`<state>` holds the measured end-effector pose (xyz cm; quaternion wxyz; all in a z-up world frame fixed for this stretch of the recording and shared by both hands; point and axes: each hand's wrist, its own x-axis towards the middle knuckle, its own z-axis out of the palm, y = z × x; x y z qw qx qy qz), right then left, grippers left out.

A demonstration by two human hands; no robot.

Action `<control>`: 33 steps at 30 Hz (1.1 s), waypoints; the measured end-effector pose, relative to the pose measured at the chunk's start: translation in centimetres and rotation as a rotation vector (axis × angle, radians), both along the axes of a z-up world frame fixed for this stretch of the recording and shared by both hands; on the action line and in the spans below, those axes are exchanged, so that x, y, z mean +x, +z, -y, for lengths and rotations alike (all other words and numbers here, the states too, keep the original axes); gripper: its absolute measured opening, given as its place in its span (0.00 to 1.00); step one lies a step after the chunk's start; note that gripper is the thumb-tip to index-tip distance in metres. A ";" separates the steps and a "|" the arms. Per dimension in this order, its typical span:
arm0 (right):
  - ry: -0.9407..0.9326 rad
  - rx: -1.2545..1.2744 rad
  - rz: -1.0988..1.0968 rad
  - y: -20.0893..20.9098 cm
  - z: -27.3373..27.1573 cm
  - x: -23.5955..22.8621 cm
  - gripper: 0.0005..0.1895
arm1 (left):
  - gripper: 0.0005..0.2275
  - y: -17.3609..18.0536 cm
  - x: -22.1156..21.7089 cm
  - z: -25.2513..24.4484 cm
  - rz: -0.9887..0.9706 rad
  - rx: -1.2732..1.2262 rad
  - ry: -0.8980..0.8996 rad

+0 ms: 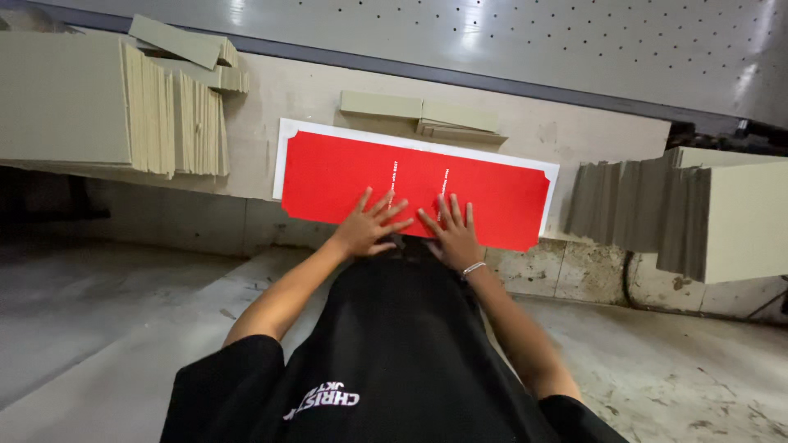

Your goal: The person repeatedly picks up stacks of beige book blocks and places them on a white template on a perforated metal table. They then pick up a red cover sheet and place it over the blocks, smoothing it down before removing it to repeat the process.

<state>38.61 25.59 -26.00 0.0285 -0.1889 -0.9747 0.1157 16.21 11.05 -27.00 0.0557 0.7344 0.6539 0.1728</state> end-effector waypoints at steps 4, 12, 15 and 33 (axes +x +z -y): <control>-0.046 0.169 -0.039 -0.5 0.6 -0.9 0.44 | 0.24 -0.3 0.3 -0.1 -0.118 0.180 -0.036; -0.052 0.265 -0.092 -0.7 0.5 -0.6 0.43 | 0.16 -0.4 0.6 -0.3 -0.137 0.403 0.052; -0.042 0.225 -0.137 0.0 -0.1 0.0 0.39 | 0.15 0.3 0.4 -0.2 -0.121 0.415 0.050; -0.485 0.314 0.281 16.4 -26.8 0.5 0.08 | 0.08 15.8 -25.3 -10.9 -0.048 -0.011 0.514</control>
